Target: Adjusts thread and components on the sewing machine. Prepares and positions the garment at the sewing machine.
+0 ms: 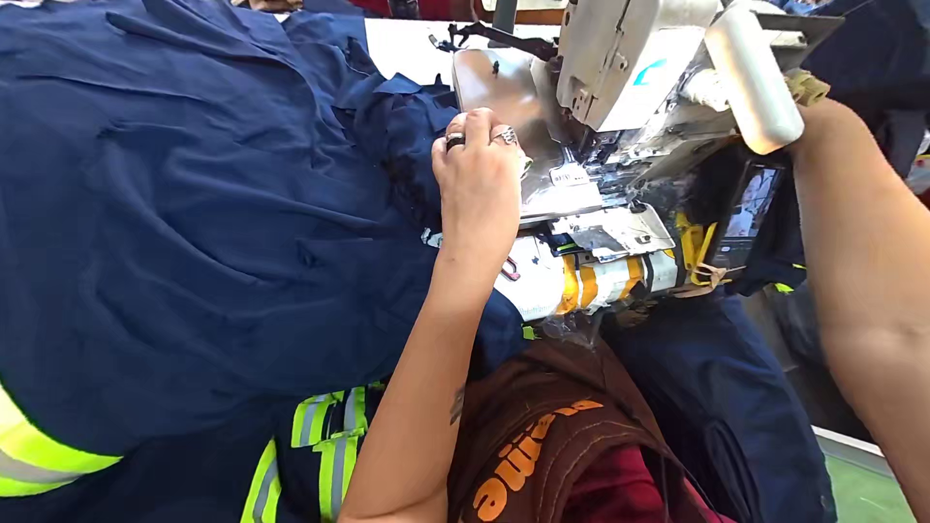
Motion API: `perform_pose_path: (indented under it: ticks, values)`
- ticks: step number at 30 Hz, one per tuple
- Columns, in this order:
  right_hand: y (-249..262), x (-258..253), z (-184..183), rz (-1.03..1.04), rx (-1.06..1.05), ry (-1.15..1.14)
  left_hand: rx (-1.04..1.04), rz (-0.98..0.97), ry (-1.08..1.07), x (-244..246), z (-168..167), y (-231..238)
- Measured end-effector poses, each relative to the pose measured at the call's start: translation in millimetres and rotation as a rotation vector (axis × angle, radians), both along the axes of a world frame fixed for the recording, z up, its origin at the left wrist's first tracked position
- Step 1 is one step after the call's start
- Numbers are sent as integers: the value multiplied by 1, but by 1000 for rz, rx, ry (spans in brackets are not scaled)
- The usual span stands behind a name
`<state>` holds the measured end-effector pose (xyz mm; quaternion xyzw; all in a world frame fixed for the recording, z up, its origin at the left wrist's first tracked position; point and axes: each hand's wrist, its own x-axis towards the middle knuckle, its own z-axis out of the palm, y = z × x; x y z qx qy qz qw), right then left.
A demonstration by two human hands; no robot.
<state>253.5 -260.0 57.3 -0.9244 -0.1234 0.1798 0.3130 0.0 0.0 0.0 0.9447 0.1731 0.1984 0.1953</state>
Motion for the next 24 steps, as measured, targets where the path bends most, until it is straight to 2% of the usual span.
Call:
perform_pose_path:
  ticks: [3,7,12,15,18,21,23,24]
  values:
    - [10,1,5,4,-312,-38,-10,15,3,-14,-1,1]
    - [16,10,9,147,-492,-44,-102,-33,-103,-13,1,1]
    - [14,10,9,146,-454,-37,-193,-226,21,22,17,-6]
    - [13,10,5,61,-329,-12,-148,-239,139,39,16,-10]
    - [10,31,-5,-52,-179,119,-164,-203,-7,42,9,-10]
    - [-3,61,-32,41,-155,-4,-175,-160,-56,38,6,-11]
    - [5,29,-15,6,-272,-109,-178,-146,-44,32,8,-11]
    - [10,10,-5,-32,-266,-126,-180,-141,-33,28,10,-10]
